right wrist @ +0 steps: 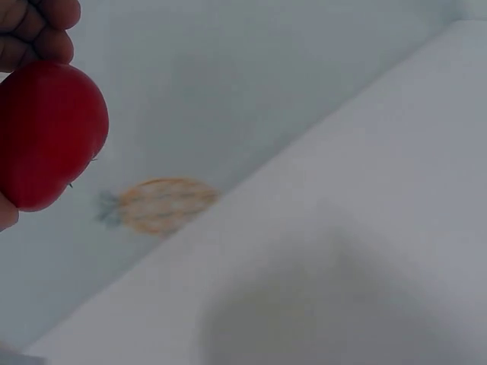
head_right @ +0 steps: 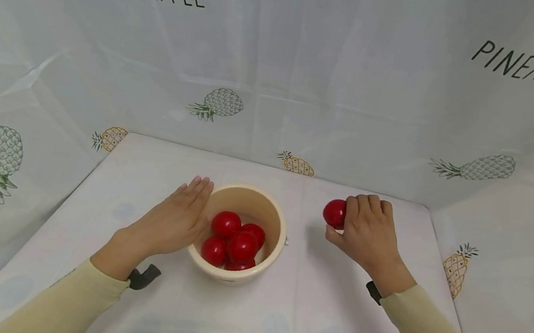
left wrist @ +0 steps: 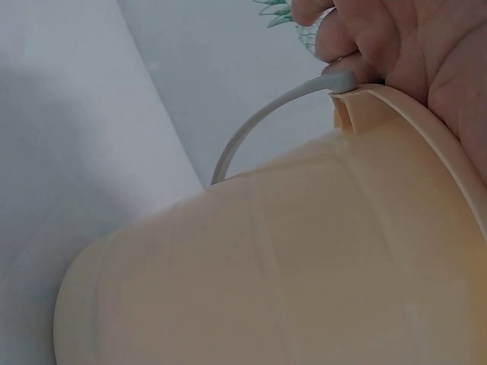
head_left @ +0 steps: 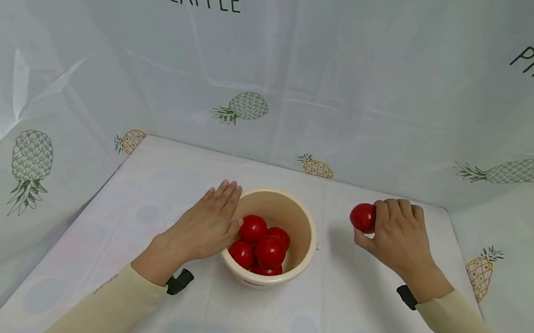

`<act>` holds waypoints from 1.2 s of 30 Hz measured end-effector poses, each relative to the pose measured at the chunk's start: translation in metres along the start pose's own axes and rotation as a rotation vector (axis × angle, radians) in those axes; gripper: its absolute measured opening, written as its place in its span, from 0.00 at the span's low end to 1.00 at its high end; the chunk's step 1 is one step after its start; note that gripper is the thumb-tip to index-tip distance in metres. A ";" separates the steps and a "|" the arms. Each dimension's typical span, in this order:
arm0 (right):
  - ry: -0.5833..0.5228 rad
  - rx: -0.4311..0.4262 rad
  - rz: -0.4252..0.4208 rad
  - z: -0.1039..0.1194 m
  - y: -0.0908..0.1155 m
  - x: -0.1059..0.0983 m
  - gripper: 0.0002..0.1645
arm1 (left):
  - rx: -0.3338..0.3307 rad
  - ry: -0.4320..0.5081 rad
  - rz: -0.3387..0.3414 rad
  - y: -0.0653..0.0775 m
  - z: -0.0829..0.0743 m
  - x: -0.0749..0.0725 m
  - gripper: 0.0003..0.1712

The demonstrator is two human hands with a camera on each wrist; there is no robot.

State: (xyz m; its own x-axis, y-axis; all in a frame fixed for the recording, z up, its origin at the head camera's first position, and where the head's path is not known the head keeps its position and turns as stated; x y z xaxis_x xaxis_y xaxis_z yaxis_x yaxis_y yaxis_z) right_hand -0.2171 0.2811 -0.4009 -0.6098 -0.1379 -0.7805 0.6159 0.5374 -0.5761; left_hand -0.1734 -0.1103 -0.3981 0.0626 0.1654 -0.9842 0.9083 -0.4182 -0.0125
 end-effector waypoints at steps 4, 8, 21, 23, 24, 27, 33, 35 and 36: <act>-0.070 0.006 -0.054 0.033 -0.034 -0.018 0.41 | 0.000 0.010 0.003 0.000 0.001 0.000 0.42; -0.170 -0.008 -0.103 0.069 -0.059 -0.031 0.40 | -0.001 0.017 0.003 0.000 0.001 -0.001 0.42; -0.246 -0.064 0.012 0.125 -0.073 -0.014 0.36 | -0.007 0.021 0.008 -0.002 -0.002 0.001 0.42; -0.244 -0.065 0.022 0.126 -0.072 -0.012 0.37 | -0.007 0.021 0.011 -0.002 -0.003 0.001 0.42; -0.242 -0.067 0.021 0.126 -0.071 -0.012 0.38 | -0.007 0.021 0.012 -0.002 -0.003 0.001 0.42; -0.233 -0.071 0.022 0.126 -0.069 -0.010 0.39 | -0.008 0.022 0.010 -0.002 -0.003 0.001 0.42; -0.238 -0.039 0.055 0.124 -0.063 -0.009 0.37 | -0.009 0.036 -0.007 -0.001 -0.002 0.001 0.42; -0.241 -0.025 0.064 0.124 -0.062 -0.008 0.37 | -0.011 0.037 -0.011 -0.001 -0.001 0.001 0.42; -0.244 -0.017 0.068 0.124 -0.061 -0.008 0.38 | -0.011 0.035 -0.012 -0.001 -0.001 0.001 0.42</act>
State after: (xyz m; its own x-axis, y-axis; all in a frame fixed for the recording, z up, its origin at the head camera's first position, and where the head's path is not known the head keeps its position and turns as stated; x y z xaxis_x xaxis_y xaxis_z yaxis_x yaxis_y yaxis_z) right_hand -0.1883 0.1456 -0.3898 -0.4277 -0.2965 -0.8539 0.6417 0.5657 -0.5178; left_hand -0.1741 -0.1091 -0.3991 0.0660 0.2016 -0.9772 0.9134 -0.4064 -0.0222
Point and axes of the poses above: each hand's wrist, its own y-axis away from the middle knuckle, its own x-axis out of the palm, z = x × y, the point moved 3 cm from there along -y, towards the middle knuckle, and after that the axes turned 3 degrees about -y, right-handed, at the moved point
